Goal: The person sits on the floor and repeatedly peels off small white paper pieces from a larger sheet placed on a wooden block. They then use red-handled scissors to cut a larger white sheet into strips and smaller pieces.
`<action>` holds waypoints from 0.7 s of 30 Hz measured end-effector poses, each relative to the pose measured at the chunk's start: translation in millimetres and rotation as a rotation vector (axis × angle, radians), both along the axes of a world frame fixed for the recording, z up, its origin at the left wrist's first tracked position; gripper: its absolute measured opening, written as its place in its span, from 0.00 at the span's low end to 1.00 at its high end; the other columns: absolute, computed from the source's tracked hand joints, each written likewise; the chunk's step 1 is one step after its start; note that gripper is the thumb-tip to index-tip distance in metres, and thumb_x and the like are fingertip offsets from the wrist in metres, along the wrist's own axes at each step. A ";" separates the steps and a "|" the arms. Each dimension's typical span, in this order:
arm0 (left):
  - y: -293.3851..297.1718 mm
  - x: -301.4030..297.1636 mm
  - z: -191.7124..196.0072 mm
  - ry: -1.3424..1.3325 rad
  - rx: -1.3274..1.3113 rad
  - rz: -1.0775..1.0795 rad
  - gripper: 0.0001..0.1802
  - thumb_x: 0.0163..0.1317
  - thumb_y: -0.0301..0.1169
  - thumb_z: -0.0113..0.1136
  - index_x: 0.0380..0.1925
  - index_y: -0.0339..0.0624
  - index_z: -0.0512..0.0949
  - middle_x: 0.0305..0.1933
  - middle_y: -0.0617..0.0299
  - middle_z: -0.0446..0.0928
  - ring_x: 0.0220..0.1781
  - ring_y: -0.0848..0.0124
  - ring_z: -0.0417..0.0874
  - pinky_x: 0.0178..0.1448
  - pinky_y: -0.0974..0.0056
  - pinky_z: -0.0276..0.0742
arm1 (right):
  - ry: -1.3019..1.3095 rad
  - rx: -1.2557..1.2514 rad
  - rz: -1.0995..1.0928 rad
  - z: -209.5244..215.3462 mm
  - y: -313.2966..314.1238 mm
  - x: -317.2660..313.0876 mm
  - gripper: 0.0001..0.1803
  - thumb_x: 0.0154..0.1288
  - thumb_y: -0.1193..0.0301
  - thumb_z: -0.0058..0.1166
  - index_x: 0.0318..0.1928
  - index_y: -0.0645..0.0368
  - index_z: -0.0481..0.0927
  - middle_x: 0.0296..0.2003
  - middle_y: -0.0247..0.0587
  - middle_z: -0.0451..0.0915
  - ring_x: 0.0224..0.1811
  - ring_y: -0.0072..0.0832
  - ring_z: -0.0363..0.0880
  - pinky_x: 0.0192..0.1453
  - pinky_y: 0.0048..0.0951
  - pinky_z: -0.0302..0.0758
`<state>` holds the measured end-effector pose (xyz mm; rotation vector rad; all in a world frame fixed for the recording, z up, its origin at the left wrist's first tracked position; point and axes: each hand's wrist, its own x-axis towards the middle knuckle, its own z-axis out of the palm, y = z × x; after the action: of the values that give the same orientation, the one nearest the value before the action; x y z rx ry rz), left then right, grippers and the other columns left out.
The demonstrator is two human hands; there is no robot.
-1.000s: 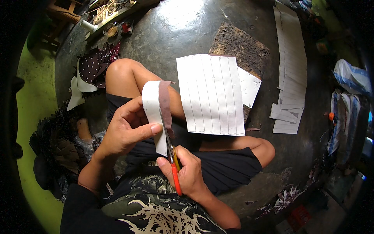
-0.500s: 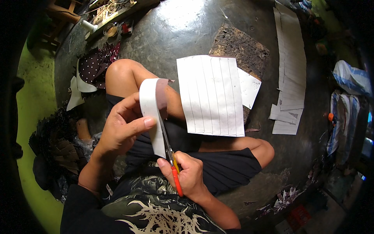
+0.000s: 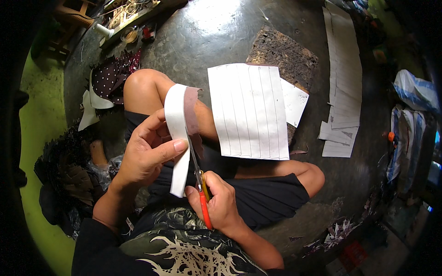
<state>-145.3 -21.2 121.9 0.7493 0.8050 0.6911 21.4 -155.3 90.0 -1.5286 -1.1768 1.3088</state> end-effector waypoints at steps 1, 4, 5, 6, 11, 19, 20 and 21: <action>-0.3 1.1 -0.5 0.016 0.019 -0.004 0.26 0.75 0.23 0.70 0.70 0.35 0.77 0.61 0.61 0.85 0.61 0.74 0.85 0.69 0.64 0.80 | 0.018 -0.012 -0.008 -0.3 -0.4 -0.6 0.16 0.69 0.70 0.73 0.36 0.62 0.75 0.28 0.46 0.75 0.27 0.39 0.75 0.36 0.36 0.74; -1.9 2.8 -1.2 0.063 0.075 -0.023 0.28 0.74 0.23 0.71 0.71 0.34 0.76 0.60 0.61 0.85 0.61 0.74 0.85 0.69 0.64 0.80 | 0.039 -0.019 -0.021 -1.3 -0.7 -0.9 0.15 0.68 0.71 0.73 0.37 0.62 0.76 0.28 0.47 0.76 0.28 0.41 0.76 0.37 0.37 0.75; -2.8 3.1 -1.2 0.073 0.085 -0.027 0.28 0.74 0.23 0.71 0.72 0.34 0.76 0.60 0.61 0.85 0.61 0.74 0.85 0.68 0.64 0.80 | 0.036 -0.007 -0.016 -2.0 -0.6 -0.5 0.15 0.68 0.71 0.73 0.37 0.62 0.76 0.28 0.47 0.77 0.28 0.41 0.76 0.37 0.37 0.76; -3.8 3.2 -1.1 0.070 0.087 -0.034 0.28 0.74 0.23 0.71 0.72 0.34 0.75 0.60 0.61 0.85 0.61 0.74 0.85 0.68 0.64 0.80 | 0.036 0.000 -0.011 -2.7 -0.7 0.2 0.15 0.67 0.71 0.73 0.37 0.62 0.76 0.28 0.47 0.77 0.28 0.41 0.77 0.37 0.37 0.76; -6.7 1.2 -1.3 0.104 0.084 -0.049 0.30 0.74 0.23 0.71 0.73 0.34 0.74 0.59 0.61 0.85 0.60 0.74 0.85 0.67 0.65 0.80 | 0.018 -0.024 0.013 -7.4 -3.6 1.9 0.17 0.74 0.63 0.68 0.50 0.67 0.83 0.35 0.35 0.83 0.36 0.18 0.77 0.42 0.27 0.76; -8.5 1.0 2.5 0.071 0.062 -0.046 0.32 0.73 0.21 0.71 0.75 0.34 0.73 0.61 0.62 0.83 0.61 0.75 0.84 0.67 0.65 0.80 | 0.017 0.061 -0.058 -8.0 -6.4 -3.2 0.16 0.72 0.70 0.70 0.31 0.63 0.76 0.23 0.45 0.75 0.22 0.37 0.77 0.31 0.35 0.74; -7.5 0.8 4.0 0.074 0.049 -0.047 0.33 0.73 0.21 0.71 0.75 0.34 0.73 0.62 0.62 0.83 0.61 0.74 0.84 0.68 0.65 0.80 | 0.021 0.054 -0.049 -7.3 -6.7 -2.6 0.17 0.72 0.70 0.70 0.30 0.63 0.76 0.23 0.45 0.75 0.22 0.37 0.77 0.31 0.35 0.74; -5.7 -0.2 5.7 0.059 0.044 -0.051 0.33 0.73 0.21 0.71 0.76 0.34 0.72 0.62 0.62 0.83 0.62 0.74 0.84 0.68 0.65 0.80 | 0.022 0.057 -0.038 -6.5 -7.0 -1.6 0.17 0.72 0.70 0.70 0.30 0.63 0.76 0.23 0.45 0.75 0.22 0.36 0.77 0.31 0.35 0.73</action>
<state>-145.5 -26.9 127.5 0.8310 0.8240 0.6453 19.9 -162.4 83.5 -1.4849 -1.1559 1.2541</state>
